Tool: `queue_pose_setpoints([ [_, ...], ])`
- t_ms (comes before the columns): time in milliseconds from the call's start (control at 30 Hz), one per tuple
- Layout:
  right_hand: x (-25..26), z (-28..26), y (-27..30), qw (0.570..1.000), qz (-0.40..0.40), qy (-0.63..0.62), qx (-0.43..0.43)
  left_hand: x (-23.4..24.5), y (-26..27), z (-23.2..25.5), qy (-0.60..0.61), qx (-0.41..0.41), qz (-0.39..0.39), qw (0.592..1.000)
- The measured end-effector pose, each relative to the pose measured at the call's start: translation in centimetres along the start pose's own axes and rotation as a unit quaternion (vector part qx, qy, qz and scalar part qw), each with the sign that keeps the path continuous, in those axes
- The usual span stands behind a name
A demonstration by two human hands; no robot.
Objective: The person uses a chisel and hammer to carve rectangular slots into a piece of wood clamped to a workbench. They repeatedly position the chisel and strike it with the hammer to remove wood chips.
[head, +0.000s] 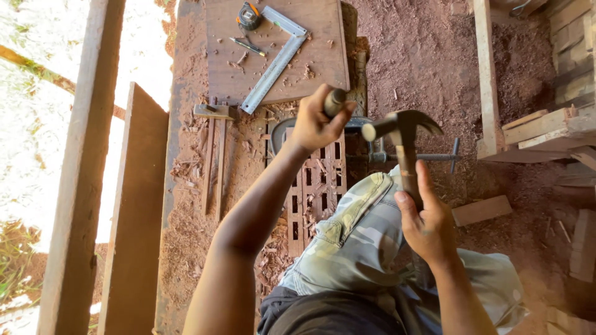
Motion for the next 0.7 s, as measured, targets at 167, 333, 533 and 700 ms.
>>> queue_pose_setpoints([
  [167, 0.7, 0.9, 0.1, 0.983, 0.074, -0.136, 0.1, -2.4, 0.9, -0.6, -0.062, -0.016, -0.07, 0.995],
  [333, 5.2, -4.4, -0.6, 0.974, 0.093, -0.137, 0.158, -2.5, 0.5, 2.7, -0.113, 0.017, -0.199, 0.973],
  [533, 1.0, -5.0, -2.5, 0.984, 0.012, -0.009, 0.179, -2.8, 1.1, 1.5, -0.089, 0.009, -0.222, 0.971],
  [700, 2.8, -6.0, -2.5, 0.978, -0.016, -0.002, 0.208, -0.5, 1.3, -0.6, -0.061, -0.018, -0.184, 0.981],
])
Point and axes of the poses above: each hand's wrist, its own y-axis away from the middle knuckle, its own x-axis out of the back of the hand, z = x × y, the point moved 5 cm from there along -y, towards the middle knuckle, and after that the axes turned 3 degrees about x, right-handed, at the moved point
